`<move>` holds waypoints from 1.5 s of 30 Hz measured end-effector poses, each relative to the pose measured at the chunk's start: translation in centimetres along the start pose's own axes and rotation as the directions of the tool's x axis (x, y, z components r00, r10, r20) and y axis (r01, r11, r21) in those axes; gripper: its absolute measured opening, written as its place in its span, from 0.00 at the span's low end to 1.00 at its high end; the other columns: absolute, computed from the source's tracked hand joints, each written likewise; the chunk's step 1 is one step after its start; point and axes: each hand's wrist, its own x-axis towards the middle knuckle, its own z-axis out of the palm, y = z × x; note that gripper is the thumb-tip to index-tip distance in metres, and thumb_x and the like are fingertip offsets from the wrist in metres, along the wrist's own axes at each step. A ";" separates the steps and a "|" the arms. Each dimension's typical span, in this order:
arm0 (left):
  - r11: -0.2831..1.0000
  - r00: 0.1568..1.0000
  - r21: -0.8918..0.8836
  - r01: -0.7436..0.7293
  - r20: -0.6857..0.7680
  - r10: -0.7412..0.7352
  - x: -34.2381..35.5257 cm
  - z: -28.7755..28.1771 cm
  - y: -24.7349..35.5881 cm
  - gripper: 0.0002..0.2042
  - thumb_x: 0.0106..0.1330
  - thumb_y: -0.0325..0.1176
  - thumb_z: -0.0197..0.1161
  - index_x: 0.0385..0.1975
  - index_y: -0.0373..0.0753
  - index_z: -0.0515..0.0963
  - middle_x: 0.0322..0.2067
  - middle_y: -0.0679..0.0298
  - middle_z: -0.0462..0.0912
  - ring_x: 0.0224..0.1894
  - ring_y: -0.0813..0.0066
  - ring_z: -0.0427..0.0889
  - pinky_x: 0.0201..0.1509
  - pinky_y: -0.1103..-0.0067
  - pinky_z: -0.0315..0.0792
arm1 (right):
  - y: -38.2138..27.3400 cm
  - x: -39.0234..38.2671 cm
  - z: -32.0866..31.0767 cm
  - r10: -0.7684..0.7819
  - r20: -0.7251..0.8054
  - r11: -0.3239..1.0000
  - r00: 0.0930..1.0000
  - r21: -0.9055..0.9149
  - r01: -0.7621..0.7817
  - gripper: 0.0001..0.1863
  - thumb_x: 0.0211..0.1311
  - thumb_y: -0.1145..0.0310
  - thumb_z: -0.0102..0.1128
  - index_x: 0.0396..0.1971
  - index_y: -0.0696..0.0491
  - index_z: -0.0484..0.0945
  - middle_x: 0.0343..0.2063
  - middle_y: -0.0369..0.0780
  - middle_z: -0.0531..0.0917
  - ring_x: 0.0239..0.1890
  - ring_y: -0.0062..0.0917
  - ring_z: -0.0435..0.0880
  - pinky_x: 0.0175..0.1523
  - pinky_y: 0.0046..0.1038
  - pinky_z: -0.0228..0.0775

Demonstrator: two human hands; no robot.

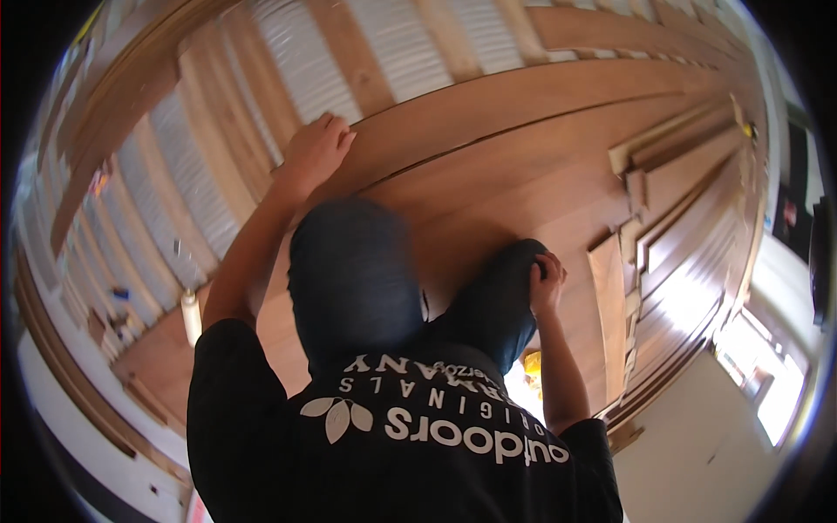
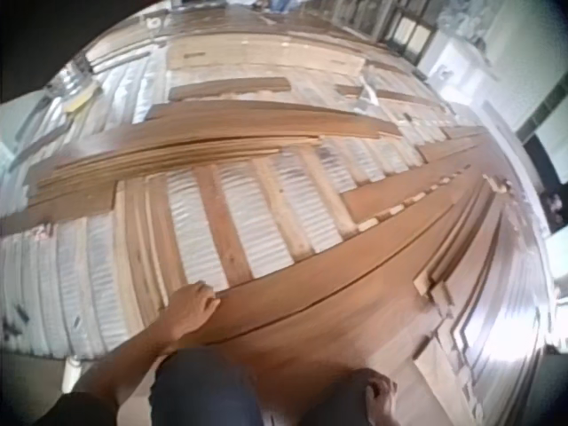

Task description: The person picks up flooring planks from the floor, carries them, and places them onto a white underlay to align them with previously laid planks.

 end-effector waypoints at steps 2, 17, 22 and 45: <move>0.958 0.972 -0.164 0.234 0.007 -0.236 -10.6 0.6 -2.5 0.08 0.63 0.38 0.61 0.27 0.41 0.73 0.29 0.57 0.76 0.31 0.53 0.77 0.33 0.62 0.71 | 1.0 -0.5 0.8 -0.114 -0.018 0.993 0.993 -0.032 0.113 0.12 0.60 0.68 0.56 0.42 0.52 0.79 0.50 0.43 0.78 0.55 0.38 0.72 0.63 0.36 0.57; 0.837 0.838 -0.163 0.522 -0.083 -0.539 -19.5 2.4 -6.4 0.16 0.61 0.32 0.59 0.49 0.37 0.74 0.49 0.51 0.76 0.52 0.50 0.73 0.56 0.63 0.67 | 4.7 -0.9 3.1 -0.213 0.054 0.977 0.976 0.030 0.211 0.12 0.61 0.71 0.51 0.43 0.56 0.77 0.41 0.44 0.78 0.45 0.35 0.76 0.52 0.33 0.70; 0.933 0.910 0.092 0.347 -0.274 -0.311 -12.0 5.7 -4.4 0.24 0.63 0.36 0.59 0.58 0.37 0.68 0.59 0.51 0.69 0.62 0.53 0.66 0.67 0.64 0.58 | 3.0 -1.0 2.7 -0.244 0.067 0.962 0.968 -0.112 0.250 0.15 0.62 0.65 0.55 0.46 0.54 0.76 0.46 0.45 0.78 0.50 0.37 0.74 0.58 0.36 0.64; 0.494 0.488 -0.181 0.850 0.623 -0.612 -51.7 -41.4 42.1 0.17 0.63 0.38 0.59 0.49 0.39 0.77 0.41 0.49 0.83 0.44 0.54 0.83 0.48 0.69 0.75 | -5.6 -34.8 -35.9 -0.022 0.725 0.987 0.688 -0.095 0.131 0.15 0.62 0.64 0.48 0.44 0.51 0.77 0.48 0.49 0.78 0.51 0.44 0.77 0.55 0.40 0.69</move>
